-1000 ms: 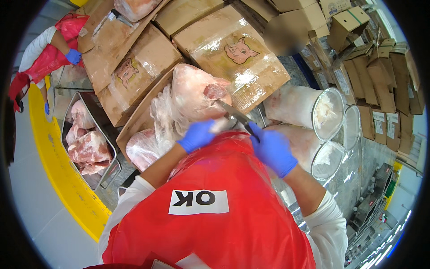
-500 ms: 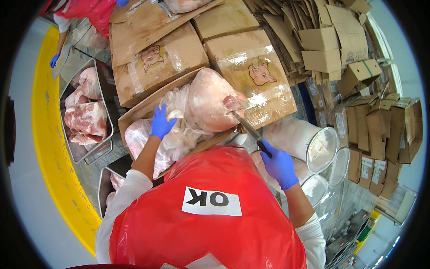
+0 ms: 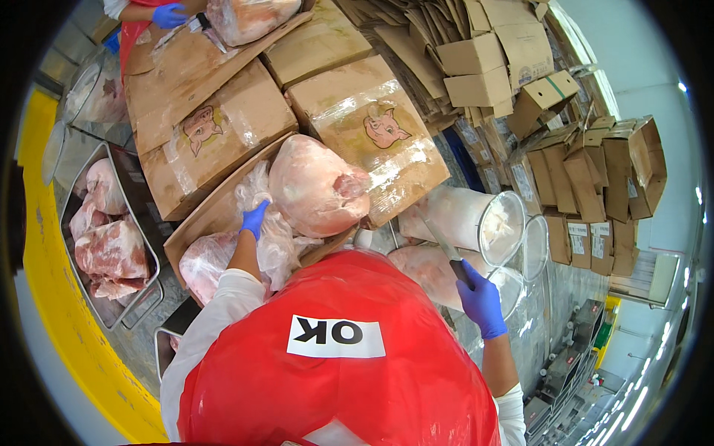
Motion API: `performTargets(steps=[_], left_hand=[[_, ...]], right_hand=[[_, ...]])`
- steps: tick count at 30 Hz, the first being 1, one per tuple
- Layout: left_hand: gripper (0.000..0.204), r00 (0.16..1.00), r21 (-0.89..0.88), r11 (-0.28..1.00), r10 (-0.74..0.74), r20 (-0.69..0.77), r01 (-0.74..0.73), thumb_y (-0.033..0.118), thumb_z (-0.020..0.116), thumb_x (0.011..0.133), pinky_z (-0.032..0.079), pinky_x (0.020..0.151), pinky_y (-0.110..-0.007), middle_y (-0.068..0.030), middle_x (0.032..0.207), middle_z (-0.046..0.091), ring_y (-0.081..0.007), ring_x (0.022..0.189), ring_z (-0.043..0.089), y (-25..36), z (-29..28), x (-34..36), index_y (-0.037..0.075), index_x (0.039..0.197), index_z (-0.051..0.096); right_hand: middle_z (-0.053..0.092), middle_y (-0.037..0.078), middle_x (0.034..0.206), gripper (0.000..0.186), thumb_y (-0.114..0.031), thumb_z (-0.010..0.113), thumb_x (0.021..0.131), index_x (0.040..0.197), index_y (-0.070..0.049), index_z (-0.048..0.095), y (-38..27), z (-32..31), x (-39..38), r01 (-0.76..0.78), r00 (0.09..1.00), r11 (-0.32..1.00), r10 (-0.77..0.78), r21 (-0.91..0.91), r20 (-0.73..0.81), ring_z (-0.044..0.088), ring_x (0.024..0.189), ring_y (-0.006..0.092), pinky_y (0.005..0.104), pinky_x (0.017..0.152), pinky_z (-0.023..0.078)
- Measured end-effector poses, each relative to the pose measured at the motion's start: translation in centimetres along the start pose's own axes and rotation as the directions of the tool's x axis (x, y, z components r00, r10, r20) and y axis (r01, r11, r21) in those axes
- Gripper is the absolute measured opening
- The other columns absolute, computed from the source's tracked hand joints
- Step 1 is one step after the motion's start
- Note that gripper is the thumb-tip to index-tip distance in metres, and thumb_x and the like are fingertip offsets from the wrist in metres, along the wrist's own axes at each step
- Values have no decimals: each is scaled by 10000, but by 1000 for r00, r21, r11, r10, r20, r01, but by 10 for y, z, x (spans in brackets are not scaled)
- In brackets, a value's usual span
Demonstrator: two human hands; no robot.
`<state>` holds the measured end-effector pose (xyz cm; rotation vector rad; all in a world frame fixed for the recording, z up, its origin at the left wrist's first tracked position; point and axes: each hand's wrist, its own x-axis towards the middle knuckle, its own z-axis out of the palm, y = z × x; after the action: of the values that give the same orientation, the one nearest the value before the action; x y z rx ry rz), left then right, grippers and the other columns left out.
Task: The person trims fat from large cuts of raw meat using a knife, then places the trimmed pieces into plastic bags and cardboard boxes. The work occurs at a stainless steel table with multiple trays and boxes nearby.
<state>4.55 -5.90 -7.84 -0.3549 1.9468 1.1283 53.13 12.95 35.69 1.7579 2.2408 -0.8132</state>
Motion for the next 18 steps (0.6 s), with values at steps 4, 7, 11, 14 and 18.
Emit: performTargets(steps=[4, 7, 11, 14, 18], left_hand=[[851, 989, 89, 985, 147, -21, -145, 358, 846, 737, 508, 963, -409, -236, 1326, 594, -312, 1181, 608, -7, -18, 10, -123, 1350, 504], [592, 969, -40, 969, 243, -35, -244, 305, 804, 789, 531, 883, -385, -169, 1150, 698, -258, 1032, 666, -1, -36, -14, -94, 1201, 658], [519, 901, -203, 879, 409, -145, -431, 232, 764, 841, 537, 866, -347, -116, 1131, 698, -217, 965, 668, 48, -102, -91, -80, 1239, 651], [450, 873, -433, 760, 388, -297, -485, 211, 757, 849, 541, 861, -342, -102, 1114, 696, -204, 967, 670, 91, -159, -185, -45, 1209, 671], [453, 734, -511, 530, 431, -525, -677, 184, 699, 900, 537, 905, -343, -113, 1186, 661, -221, 1039, 654, 106, -224, -273, -49, 1278, 607]], right_hand=[[725, 229, 1104, 556, -142, 689, 902, 1436, -70, 550, -1, 16, 25, 118, 993, 991, -117, 56, -25, 715, 974, 224, 337, 857, 537], [708, 276, 1068, 557, -170, 681, 901, 1428, -53, 547, -12, 41, 79, 248, 969, 968, -247, 34, -25, 729, 955, 316, 374, 820, 545], [710, 270, 1112, 556, -174, 682, 918, 1430, -20, 531, -36, 77, 168, 348, 935, 912, -353, 218, -18, 725, 998, 293, 375, 843, 543], [716, 261, 1084, 576, -180, 699, 921, 1448, -35, 516, -60, 94, 241, 502, 865, 840, -493, 206, -96, 724, 967, 283, 371, 825, 540], [666, 268, 1195, 707, -323, 753, 865, 1474, -76, 491, -125, 89, 275, 613, 772, 769, -632, -180, -75, 677, 1028, 387, 459, 902, 523]])
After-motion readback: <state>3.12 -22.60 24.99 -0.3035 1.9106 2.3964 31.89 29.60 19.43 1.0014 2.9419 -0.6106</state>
